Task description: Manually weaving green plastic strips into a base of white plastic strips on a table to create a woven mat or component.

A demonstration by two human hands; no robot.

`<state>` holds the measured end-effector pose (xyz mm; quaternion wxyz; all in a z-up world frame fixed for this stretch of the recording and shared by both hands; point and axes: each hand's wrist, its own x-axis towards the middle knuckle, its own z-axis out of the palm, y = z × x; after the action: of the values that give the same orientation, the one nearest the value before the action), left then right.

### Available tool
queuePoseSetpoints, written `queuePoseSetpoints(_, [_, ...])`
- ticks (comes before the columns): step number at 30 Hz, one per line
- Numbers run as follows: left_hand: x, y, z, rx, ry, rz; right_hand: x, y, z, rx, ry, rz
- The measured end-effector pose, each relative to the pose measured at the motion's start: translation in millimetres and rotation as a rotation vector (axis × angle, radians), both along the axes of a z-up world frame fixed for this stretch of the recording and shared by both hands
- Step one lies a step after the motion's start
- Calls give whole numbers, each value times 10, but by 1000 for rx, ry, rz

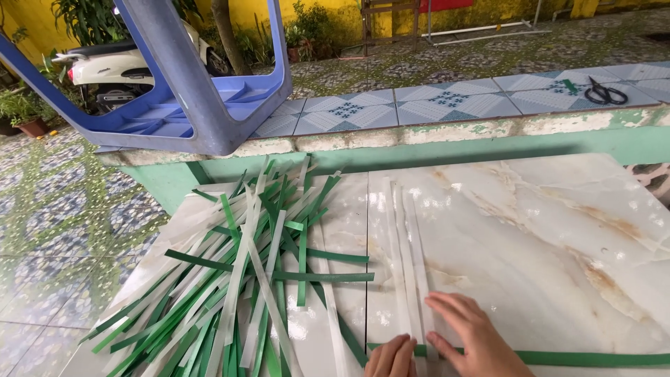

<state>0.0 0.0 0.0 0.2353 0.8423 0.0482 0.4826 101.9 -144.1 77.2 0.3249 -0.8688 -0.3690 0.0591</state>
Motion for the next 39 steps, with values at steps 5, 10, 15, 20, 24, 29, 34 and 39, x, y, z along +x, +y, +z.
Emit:
queuePoseSetpoints(5, [325,-127,138,125,48,188,47,-5,-319,-126,-95,6])
queuePoseSetpoints(10, [296,94,-18,256,-20,286,23,-20,-421,-208,-171,22])
queuePoseSetpoints(15, [133,446,-457,57,326,269,6,-1,-446,-188,-243,11])
queuePoseSetpoints(20, [77,436,-69,263,249,492,-7,7,-460,-171,-301,18])
queuePoseSetpoints(24, [195,245,-49,227,196,88,12,-2,-451,-251,-256,35])
queuePoseSetpoints(29, [219,171,-39,287,-18,100,27,-9,-489,-192,-329,21])
queuePoseSetpoints(34, [186,169,-91,188,8,87,10,0,-413,-170,-231,6])
queuePoseSetpoints(39, [149,190,-72,158,83,8,7,-3,-411,-153,-174,-24])
